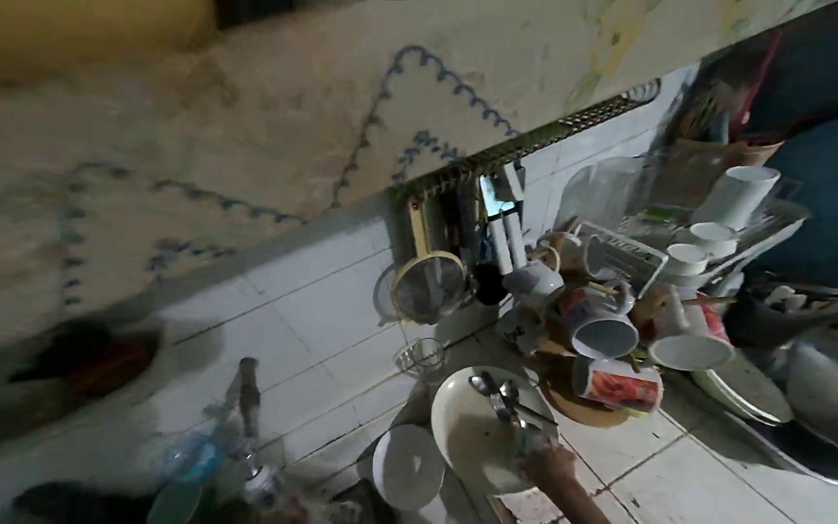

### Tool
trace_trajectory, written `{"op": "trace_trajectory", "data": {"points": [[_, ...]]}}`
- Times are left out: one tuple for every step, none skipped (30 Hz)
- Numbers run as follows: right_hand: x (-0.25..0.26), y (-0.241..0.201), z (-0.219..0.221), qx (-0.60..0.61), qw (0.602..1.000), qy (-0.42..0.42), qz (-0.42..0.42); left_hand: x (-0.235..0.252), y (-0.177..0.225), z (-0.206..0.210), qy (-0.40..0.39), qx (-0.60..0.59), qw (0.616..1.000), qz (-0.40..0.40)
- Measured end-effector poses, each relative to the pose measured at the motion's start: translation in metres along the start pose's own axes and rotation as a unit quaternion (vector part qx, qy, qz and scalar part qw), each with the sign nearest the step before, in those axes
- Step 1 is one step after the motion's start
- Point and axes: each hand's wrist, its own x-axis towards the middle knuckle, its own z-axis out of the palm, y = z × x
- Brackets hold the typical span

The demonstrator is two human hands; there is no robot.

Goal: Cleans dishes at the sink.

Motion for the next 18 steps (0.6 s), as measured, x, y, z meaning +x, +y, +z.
{"op": "trace_trajectory", "data": {"points": [[0.004, -0.001, 0.004, -0.002, 1.0, -0.004, 0.0, -0.005, 0.001, -0.014, 0.085, -0.024, 0.995, 0.038], [0.007, -0.001, 0.005, 0.006, 1.0, -0.004, -0.001, -0.015, 0.014, -0.03, 0.146, -0.034, 0.986, 0.075], [0.01, 0.0, 0.005, 0.014, 1.0, -0.006, -0.005, -0.029, 0.035, -0.047, 0.2, -0.003, 0.972, 0.12], [0.012, 0.002, 0.005, 0.024, 1.0, -0.014, -0.009, -0.04, 0.052, -0.058, 0.253, 0.018, 0.951, 0.178], [0.016, 0.005, 0.006, 0.032, 0.999, -0.019, -0.012, -0.048, 0.065, -0.065, 0.284, 0.022, 0.929, 0.235], [0.02, 0.008, 0.008, 0.039, 0.999, -0.018, -0.015, -0.052, 0.072, -0.071, 0.284, 0.024, 0.914, 0.288], [0.024, 0.011, 0.012, 0.044, 0.999, -0.011, -0.017, -0.053, 0.075, -0.074, 0.26, 0.033, 0.905, 0.336], [0.027, 0.013, 0.017, 0.045, 0.999, -0.002, -0.019, -0.051, 0.075, -0.075, 0.232, 0.046, 0.898, 0.371], [0.032, 0.015, 0.023, 0.04, 0.999, 0.012, -0.021, -0.048, 0.074, -0.073, 0.217, 0.06, 0.889, 0.4], [0.038, 0.016, 0.031, 0.029, 0.999, 0.033, -0.025, -0.044, 0.073, -0.07, 0.212, 0.07, 0.881, 0.417], [0.04, 0.014, 0.034, 0.021, 0.999, 0.045, -0.021, -0.041, 0.072, -0.069, 0.213, 0.073, 0.874, 0.43], [0.04, 0.011, 0.037, 0.019, 0.998, 0.051, -0.014, -0.04, 0.071, -0.07, 0.212, 0.076, 0.87, 0.439], [0.035, 0.006, 0.034, 0.015, 0.999, 0.047, 0.0, -0.041, 0.071, -0.071, 0.209, 0.079, 0.867, 0.445], [0.03, 0.001, 0.03, 0.011, 0.999, 0.038, 0.009, -0.041, 0.072, -0.073, 0.203, 0.082, 0.866, 0.45], [0.033, 0.0, 0.03, 0.008, 0.999, 0.039, 0.013, -0.041, 0.072, -0.074, 0.2, 0.083, 0.863, 0.456], [0.033, -0.002, 0.029, 0.002, 0.999, 0.038, 0.011, -0.039, 0.07, -0.075, 0.198, 0.082, 0.86, 0.463], [0.036, -0.002, 0.032, 0.003, 0.999, 0.042, 0.011, -0.039, 0.068, -0.076, 0.193, 0.078, 0.86, 0.466], [0.042, 0.001, 0.039, 0.012, 0.998, 0.064, 0.008, -0.038, 0.065, -0.077, 0.188, 0.072, 0.859, 0.47]]}}
